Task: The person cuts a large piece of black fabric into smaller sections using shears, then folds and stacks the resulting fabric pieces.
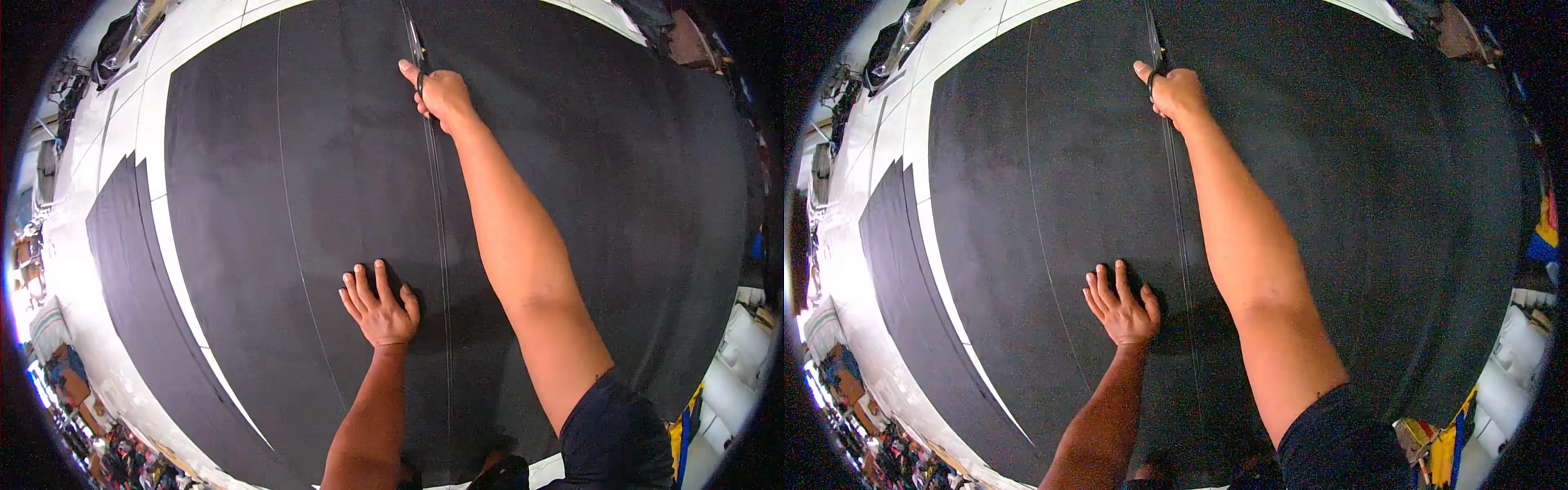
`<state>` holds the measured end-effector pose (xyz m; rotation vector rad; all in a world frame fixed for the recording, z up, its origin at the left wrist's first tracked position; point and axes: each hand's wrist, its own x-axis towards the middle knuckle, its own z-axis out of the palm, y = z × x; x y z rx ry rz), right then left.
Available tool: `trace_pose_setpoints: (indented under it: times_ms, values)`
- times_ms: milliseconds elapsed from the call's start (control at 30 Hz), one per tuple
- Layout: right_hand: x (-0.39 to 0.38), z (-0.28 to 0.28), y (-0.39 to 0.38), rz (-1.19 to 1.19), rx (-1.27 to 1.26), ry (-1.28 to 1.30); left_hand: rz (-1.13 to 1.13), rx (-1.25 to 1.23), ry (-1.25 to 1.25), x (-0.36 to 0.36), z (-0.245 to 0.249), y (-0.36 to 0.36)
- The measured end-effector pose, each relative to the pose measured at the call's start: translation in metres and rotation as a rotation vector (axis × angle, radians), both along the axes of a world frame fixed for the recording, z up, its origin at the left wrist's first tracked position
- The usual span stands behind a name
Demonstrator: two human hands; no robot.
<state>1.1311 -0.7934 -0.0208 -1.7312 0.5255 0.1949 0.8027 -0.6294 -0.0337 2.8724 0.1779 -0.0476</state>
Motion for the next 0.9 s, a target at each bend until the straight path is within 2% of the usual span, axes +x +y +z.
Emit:
trace_pose_setpoints:
  times_ms: [333,667,833,900]
  values:
    - [0.056,-0.001,-0.001,-0.008,0.076,-0.012,-0.011,0.002,-0.006,0.000,-0.001,0.001]
    - [0.110,-0.008,-0.010,0.028,0.035,-0.029,-0.018,0.003,0.005,0.000,0.001,0.000]
    - [0.102,-0.021,-0.011,0.041,-0.103,-0.146,-0.022,-0.003,-0.015,-0.001,0.000,0.001]
    - [0.047,-0.002,-0.009,0.062,-0.109,-0.228,-0.017,-0.005,-0.021,-0.001,0.000,0.001]
